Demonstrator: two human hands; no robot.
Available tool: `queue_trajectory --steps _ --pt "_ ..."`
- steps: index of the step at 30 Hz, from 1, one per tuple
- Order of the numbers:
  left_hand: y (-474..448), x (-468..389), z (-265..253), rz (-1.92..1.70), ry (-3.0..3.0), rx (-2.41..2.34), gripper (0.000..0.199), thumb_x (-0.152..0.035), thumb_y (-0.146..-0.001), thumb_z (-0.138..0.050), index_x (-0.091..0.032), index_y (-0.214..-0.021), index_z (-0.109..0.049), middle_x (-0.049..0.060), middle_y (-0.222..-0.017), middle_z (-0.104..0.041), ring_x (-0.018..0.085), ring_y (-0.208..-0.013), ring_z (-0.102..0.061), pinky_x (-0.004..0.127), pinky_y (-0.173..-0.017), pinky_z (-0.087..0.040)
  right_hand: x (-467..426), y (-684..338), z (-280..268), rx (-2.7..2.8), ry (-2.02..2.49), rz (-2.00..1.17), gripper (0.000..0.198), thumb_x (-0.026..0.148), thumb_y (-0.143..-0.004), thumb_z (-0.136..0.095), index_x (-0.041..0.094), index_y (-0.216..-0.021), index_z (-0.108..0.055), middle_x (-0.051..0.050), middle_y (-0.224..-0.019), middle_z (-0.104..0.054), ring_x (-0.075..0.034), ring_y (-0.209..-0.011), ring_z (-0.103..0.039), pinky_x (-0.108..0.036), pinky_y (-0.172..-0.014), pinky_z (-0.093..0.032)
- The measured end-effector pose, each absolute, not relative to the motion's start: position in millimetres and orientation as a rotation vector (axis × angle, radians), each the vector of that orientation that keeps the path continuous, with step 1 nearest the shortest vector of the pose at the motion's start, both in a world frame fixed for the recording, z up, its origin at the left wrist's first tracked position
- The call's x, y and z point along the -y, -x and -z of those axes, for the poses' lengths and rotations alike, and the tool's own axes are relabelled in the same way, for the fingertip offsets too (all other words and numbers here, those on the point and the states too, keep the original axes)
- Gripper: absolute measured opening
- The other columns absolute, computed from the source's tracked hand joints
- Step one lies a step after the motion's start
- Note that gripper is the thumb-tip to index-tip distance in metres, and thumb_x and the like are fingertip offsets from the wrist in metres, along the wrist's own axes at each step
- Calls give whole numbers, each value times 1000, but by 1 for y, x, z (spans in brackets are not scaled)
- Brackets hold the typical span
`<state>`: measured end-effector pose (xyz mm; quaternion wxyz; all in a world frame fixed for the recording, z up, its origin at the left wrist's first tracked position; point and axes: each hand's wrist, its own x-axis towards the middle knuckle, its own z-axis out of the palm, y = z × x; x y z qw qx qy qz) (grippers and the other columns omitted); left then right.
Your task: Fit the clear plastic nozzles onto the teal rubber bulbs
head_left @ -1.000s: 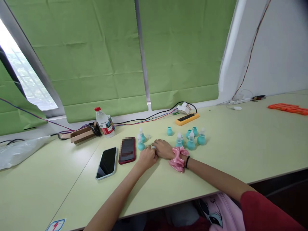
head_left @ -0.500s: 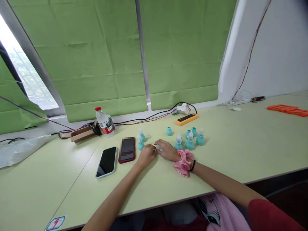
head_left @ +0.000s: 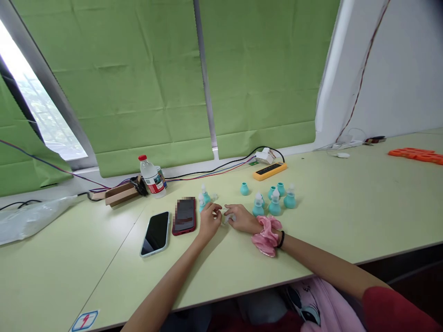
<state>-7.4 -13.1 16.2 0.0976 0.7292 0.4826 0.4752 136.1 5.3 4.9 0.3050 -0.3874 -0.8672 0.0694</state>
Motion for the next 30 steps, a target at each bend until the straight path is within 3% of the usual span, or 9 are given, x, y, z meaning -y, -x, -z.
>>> queue_trajectory --steps 7,12,18,24,30 --pt "4 11 -14 -1371 -1728 -1261 11 -14 -62 -54 -13 -70 -61 6 -72 -64 15 -67 -60 27 -64 -50 -9 -137 -3 2235 1057 -196 27 9 -64 -48 15 -84 -64 -8 -99 -60 -17 -97 -52 -30 -87 -37" --pt "9 5 -13 -1364 -1412 -1137 17 -16 -55 -63 -10 -71 -63 9 -72 -66 20 -73 -61 31 -71 -48 -13 -135 -3 2071 980 -250 22 10 -66 -49 14 -81 -65 -8 -92 -63 -17 -90 -56 -30 -85 -41" --pt "11 5 -15 -1299 -1128 -979 28 -18 -52 -68 -8 -78 -62 9 -74 -66 20 -76 -61 33 -77 -47 -13 -133 -10 1559 915 -896 27 30 -65 -56 10 -82 -62 -8 -70 -66 -20 -60 -62 -30 -58 -52" --pt "13 5 -15 -1300 -956 -906 29 -13 -55 -67 -7 -83 -61 9 -76 -65 16 -75 -61 30 -80 -46 -15 -131 -7 1264 827 -1252 28 23 -56 -63 10 -81 -62 -7 -71 -66 -20 -65 -63 -32 -64 -53" --pt "13 4 -14 -1337 -928 -951 21 -7 -58 -63 -8 -79 -62 6 -73 -65 15 -74 -60 30 -80 -47 -9 -127 -1 1452 804 -1050 34 21 -59 -60 10 -91 -61 -9 -86 -64 -21 -74 -62 -35 -67 -52"
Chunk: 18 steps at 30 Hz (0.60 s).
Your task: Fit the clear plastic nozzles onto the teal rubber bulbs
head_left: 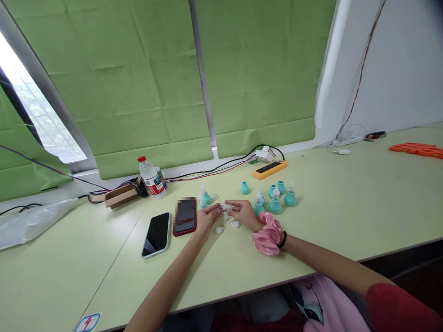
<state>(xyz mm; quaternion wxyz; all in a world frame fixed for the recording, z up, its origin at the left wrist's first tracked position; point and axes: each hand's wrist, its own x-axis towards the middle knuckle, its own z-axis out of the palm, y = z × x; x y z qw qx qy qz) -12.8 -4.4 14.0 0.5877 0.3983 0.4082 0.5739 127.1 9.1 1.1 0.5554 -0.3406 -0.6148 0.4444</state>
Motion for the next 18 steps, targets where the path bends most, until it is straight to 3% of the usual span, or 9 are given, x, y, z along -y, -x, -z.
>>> queue_trajectory --steps 9,18 --pt "11 4 -15 -1349 -821 -926 28 0 -62 -58 -7 -88 -59 7 -74 -65 13 -72 -61 28 -80 -47 -4 -129 1 1926 877 -367 32 11 -69 -46 19 -97 -59 -2 -104 -57 -18 -98 -52 -31 -79 -47" --pt "4 9 -19 -1328 -729 -927 28 7 -60 -56 -5 -85 -57 7 -68 -64 14 -68 -61 28 -78 -48 -7 -133 0 2061 925 -63 29 12 -75 -40 17 -97 -59 -5 -108 -55 -14 -97 -53 -27 -82 -44"
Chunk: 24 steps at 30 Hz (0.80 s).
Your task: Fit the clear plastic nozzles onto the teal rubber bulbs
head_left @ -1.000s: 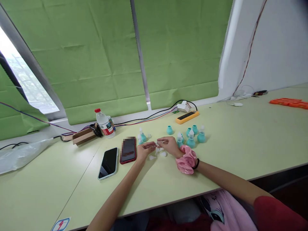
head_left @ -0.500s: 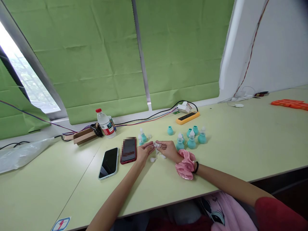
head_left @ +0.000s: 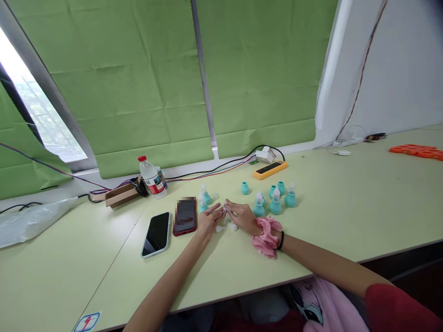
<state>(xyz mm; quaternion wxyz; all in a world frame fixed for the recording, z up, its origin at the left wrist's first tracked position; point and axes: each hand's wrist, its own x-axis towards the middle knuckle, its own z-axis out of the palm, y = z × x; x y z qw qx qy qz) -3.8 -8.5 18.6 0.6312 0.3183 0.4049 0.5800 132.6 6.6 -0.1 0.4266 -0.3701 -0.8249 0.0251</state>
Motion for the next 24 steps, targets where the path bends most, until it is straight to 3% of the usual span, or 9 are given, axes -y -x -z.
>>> queue_trajectory --steps 8,15,24 --pt "7 4 -11 -1367 -674 -908 24 4 -60 -59 -5 -83 -57 7 -65 -64 12 -64 -61 24 -73 -49 -1 -129 1 1950 807 -182 26 17 -71 -47 18 -93 -61 -4 -102 -59 -16 -95 -54 -29 -82 -45" --pt "2 11 -19 -1376 -657 -897 21 4 -62 -57 -6 -81 -57 6 -65 -64 12 -63 -61 23 -71 -50 3 -127 -4 1748 747 -273 22 18 -68 -51 17 -86 -63 -6 -91 -63 -17 -87 -58 -25 -64 -53" --pt "3 10 -17 -1417 -623 -870 22 4 -64 -55 -4 -85 -56 9 -67 -64 12 -65 -61 23 -71 -49 -2 -127 -1 1727 652 -202 19 16 -65 -54 16 -82 -64 -6 -90 -63 -17 -84 -59 -28 -71 -52"
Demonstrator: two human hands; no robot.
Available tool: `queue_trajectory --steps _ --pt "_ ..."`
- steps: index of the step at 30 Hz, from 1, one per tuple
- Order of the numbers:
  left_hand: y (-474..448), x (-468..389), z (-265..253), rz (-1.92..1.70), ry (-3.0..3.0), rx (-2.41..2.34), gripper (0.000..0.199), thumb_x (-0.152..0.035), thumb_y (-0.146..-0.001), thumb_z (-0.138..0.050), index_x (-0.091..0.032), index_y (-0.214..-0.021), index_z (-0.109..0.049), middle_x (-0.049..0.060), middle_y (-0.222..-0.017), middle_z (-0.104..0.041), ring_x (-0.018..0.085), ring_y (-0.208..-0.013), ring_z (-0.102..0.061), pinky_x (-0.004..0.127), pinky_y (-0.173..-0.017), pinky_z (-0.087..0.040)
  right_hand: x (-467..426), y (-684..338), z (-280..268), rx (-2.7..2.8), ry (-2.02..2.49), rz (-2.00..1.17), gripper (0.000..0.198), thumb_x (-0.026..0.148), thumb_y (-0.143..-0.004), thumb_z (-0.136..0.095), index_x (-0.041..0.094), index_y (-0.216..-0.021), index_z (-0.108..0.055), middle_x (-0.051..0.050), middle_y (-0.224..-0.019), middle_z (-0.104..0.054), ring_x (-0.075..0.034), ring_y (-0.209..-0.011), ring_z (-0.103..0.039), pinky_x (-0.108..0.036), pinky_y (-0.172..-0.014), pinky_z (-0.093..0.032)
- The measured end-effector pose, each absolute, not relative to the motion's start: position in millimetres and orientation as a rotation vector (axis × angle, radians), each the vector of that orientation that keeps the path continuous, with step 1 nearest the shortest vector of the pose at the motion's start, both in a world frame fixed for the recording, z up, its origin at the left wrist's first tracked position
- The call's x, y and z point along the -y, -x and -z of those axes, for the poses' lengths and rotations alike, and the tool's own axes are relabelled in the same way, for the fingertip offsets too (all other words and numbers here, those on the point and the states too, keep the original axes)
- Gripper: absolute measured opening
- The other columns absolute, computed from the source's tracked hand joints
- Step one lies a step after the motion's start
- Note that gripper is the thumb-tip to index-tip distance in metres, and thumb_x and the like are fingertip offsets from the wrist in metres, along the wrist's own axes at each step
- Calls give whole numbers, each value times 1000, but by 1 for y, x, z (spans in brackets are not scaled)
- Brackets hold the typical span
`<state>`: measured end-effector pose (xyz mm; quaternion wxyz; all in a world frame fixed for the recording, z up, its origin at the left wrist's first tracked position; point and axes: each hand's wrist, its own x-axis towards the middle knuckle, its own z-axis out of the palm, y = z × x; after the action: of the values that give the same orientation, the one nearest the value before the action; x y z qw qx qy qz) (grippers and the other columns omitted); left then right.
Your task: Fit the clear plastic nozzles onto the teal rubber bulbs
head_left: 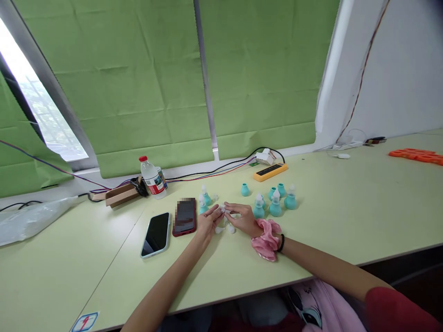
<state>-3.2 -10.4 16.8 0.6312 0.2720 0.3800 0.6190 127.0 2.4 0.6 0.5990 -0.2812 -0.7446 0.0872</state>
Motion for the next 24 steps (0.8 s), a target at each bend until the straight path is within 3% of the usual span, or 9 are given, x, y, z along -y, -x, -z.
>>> queue_trajectory --steps 11,24 --pt "2 13 -19 -1414 -711 -865 44 6 -63 -52 -4 -106 -48 8 -71 -63 12 -63 -60 26 -73 -48 -1 -127 -2 1797 630 -189 20 11 -67 -51 17 -81 -64 -6 -93 -62 -17 -86 -58 -29 -77 -49" --pt "3 14 -22 -1407 -805 -711 81 3 -60 -53 -18 -128 -16 6 -80 -63 14 -76 -60 28 -77 -44 -3 -128 -6 1767 638 -228 16 11 -65 -53 16 -74 -66 -7 -88 -64 -18 -83 -59 -29 -75 -49"
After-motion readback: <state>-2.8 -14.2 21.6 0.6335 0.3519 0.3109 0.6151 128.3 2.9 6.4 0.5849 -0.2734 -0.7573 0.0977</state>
